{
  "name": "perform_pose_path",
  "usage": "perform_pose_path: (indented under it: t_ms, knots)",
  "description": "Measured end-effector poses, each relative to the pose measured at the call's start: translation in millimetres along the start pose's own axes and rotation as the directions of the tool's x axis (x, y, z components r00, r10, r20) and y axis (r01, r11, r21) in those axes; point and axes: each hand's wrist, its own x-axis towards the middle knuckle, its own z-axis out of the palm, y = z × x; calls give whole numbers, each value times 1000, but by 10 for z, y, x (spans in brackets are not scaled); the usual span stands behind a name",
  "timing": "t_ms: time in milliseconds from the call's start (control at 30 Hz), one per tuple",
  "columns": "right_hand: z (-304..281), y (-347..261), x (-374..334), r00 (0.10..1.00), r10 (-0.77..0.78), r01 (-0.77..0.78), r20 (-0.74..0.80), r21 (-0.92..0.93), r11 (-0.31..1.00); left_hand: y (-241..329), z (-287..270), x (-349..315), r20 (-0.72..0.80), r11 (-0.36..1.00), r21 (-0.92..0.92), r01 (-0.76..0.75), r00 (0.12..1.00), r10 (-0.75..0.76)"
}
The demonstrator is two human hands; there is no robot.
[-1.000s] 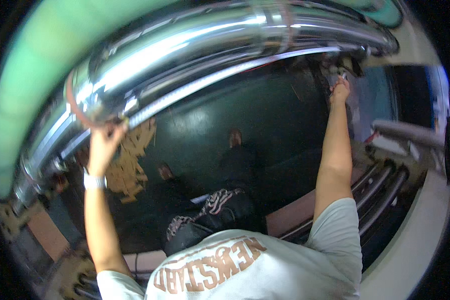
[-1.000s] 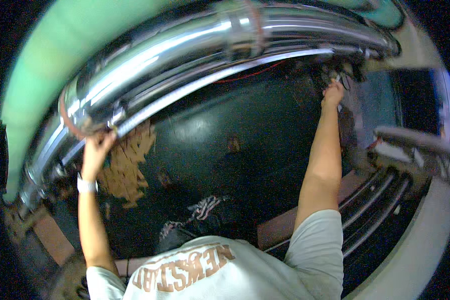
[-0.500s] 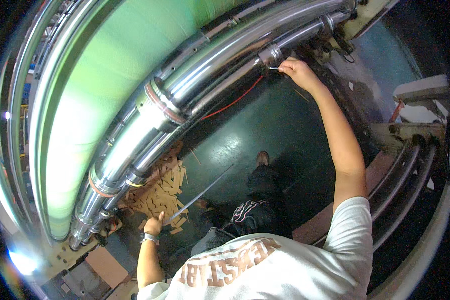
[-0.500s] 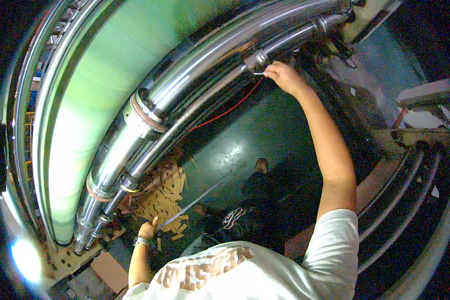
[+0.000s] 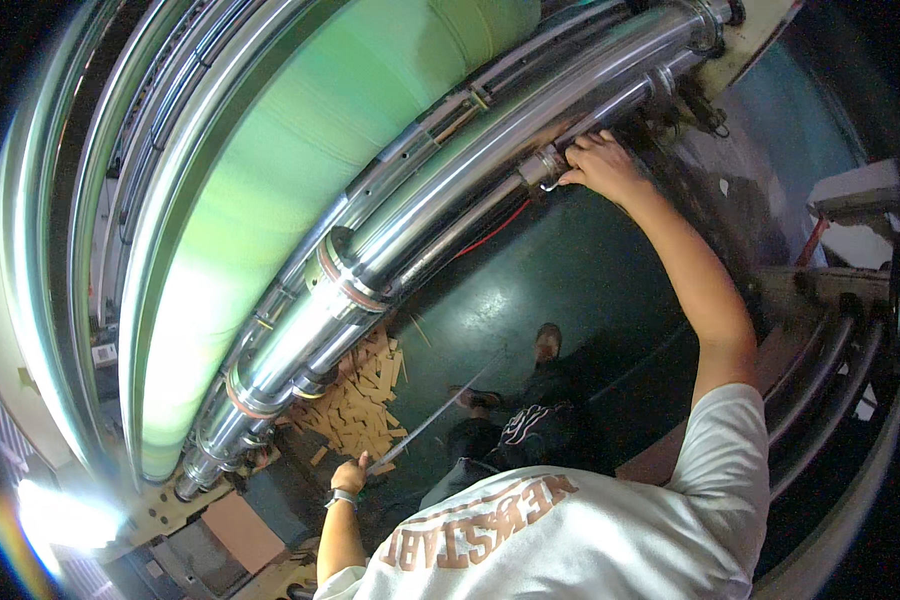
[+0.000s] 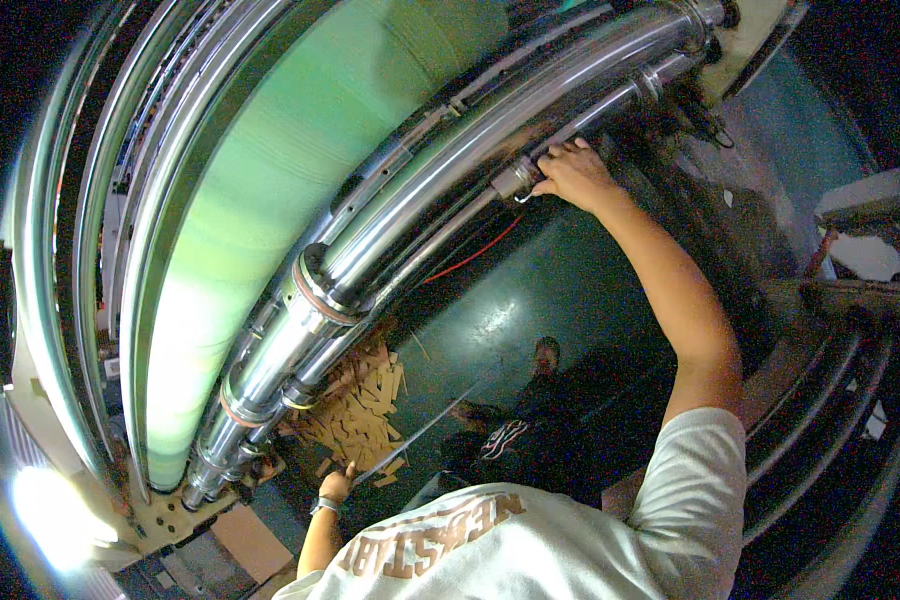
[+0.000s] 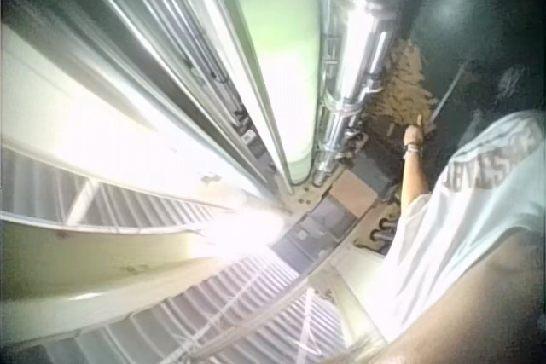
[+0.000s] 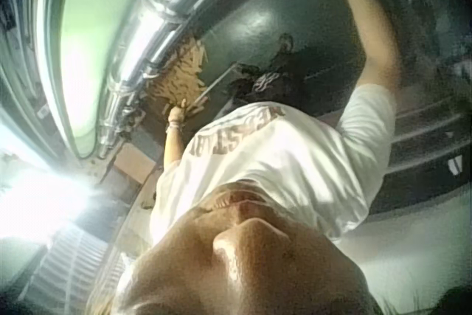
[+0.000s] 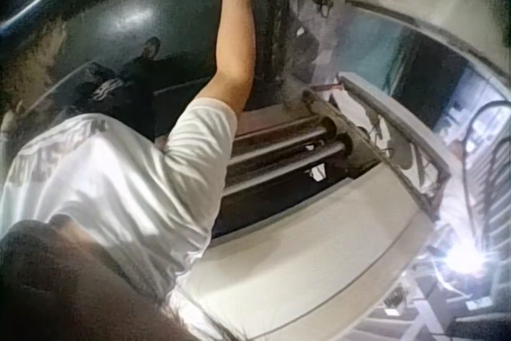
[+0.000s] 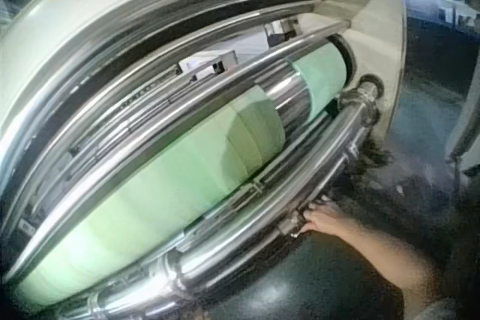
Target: The person measures the length of several parallel metal pipes using a tape measure. They extend the tape measure along the pipes, mark points with a pen, and adjust the tape measure repeatedly to take multiple measurements.
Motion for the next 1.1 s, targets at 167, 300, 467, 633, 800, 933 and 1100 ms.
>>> perform_pose_path:
  t_ms: [167,300,467,633,800,933,1100]
  knots:
    - [4,114,105,999,-39,39,-3,-8,999,330,-262,-122,18,997,-31,-73,997,73]
    - [6,99,128,993,-37,34,111,33,999,313,-205,-41,76,998,-66,-7,997,12]
    - [42,117,45,995,1,-10,104,85,996,224,48,146,49,924,-339,-178,977,206]
    - [107,130,-75,968,95,-152,234,242,958,340,97,85,28,817,-539,-206,965,262]
    - [201,179,-66,1000,9,-8,-4,227,974,358,154,148,115,885,-438,-161,966,233]
    - [157,127,-87,1000,-2,-1,25,108,994,455,124,86,144,930,-331,-162,965,219]
    - [269,79,-132,1000,16,-13,-18,118,993,513,217,4,198,944,-285,-167,953,229]
